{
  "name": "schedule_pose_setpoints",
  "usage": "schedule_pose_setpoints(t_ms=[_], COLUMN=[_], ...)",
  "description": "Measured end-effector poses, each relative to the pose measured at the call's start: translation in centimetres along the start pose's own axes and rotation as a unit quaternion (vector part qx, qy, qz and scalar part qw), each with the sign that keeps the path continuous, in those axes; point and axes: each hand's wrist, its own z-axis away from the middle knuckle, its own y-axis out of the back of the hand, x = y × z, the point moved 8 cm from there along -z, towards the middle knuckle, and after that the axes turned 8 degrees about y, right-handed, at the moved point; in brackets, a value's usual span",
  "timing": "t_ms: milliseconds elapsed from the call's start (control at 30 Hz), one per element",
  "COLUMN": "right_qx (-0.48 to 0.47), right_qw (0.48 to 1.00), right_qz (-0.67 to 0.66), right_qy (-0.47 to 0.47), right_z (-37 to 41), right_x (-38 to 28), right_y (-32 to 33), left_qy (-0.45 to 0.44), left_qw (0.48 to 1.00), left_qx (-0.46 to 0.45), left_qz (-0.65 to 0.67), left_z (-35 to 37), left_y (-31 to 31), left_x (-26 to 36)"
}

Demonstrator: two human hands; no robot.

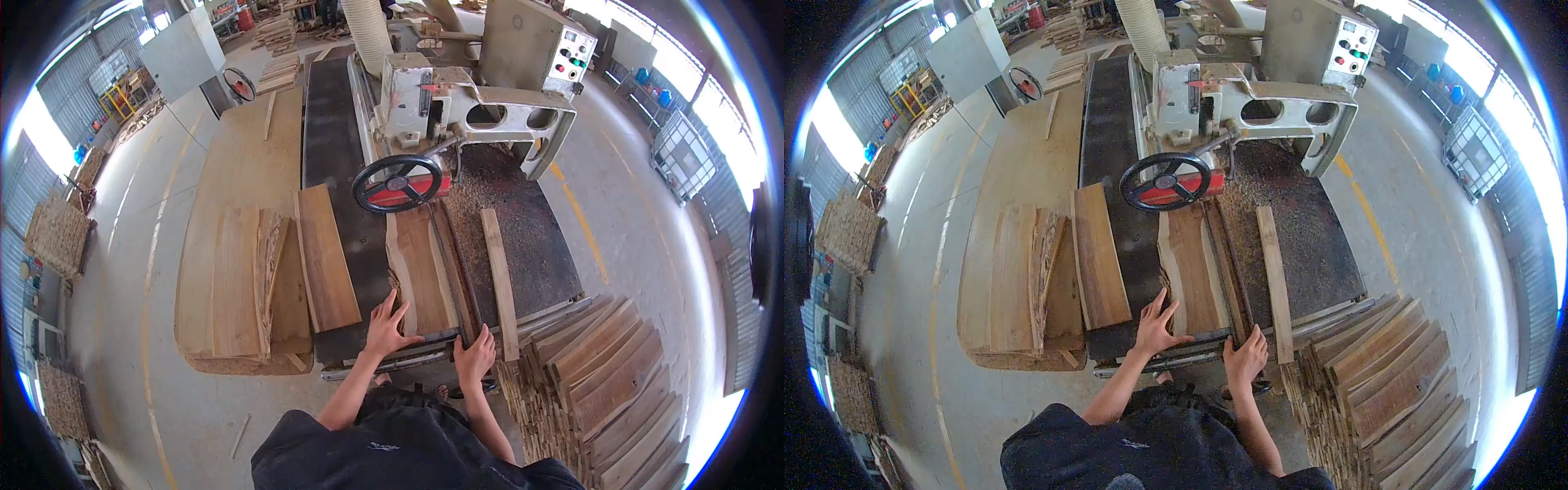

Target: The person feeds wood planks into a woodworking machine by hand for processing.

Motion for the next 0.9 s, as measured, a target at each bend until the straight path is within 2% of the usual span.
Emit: schedule_pose_setpoints(t_ms=[267, 433, 500, 567, 633, 667, 800, 900], right_qx=[-0.011, 0.028, 0.015, 0.013, 0.005, 0.002, 0.004, 0.005], right_qw=[1.000, 0.999, 1.000, 1.000, 1.000, 1.000, 1.000, 0.999], right_qz=[-0.005, 0.012, 0.012, 0.000, -0.001, -0.001, 0.004, 0.017], right_qy=[-0.012, 0.018, 0.012, 0.004, 0.004, 0.006, 0.007, 0.032], right_z=[-0.1, 0.0, -0.1, -0.1, -0.1, -0.2, 0.0, 0.1], right_x=[0.4, -0.1, 0.1, 0.0, -0.1, 0.0, 0.0, -0.3], right_y=[-0.5, 0.2, 0.2, 0.2, 0.1, 0.1, 0.0, 0.4], left_qy=[0.005, 0.029, 0.051, 0.055, 0.042, 0.052, 0.059, 0.059], left_qw=[1.000, 0.999, 0.995, 0.996, 0.993, 0.992, 0.991, 0.993], left_qx=[-0.002, 0.002, 0.087, 0.072, -0.032, -0.044, -0.054, -0.027], left_qz=[0.000, 0.046, 0.019, -0.002, -0.103, -0.106, -0.103, -0.094], left_z=[-0.2, 0.3, 0.2, -0.2, -0.3, -0.4, -0.4, -0.5], left_y=[0.1, -0.2, 0.7, 0.5, -1.1, -1.4, -1.8, -1.0], left_x=[-0.1, -0.4, -0.8, -0.5, 0.0, -0.4, -0.7, 0.1])
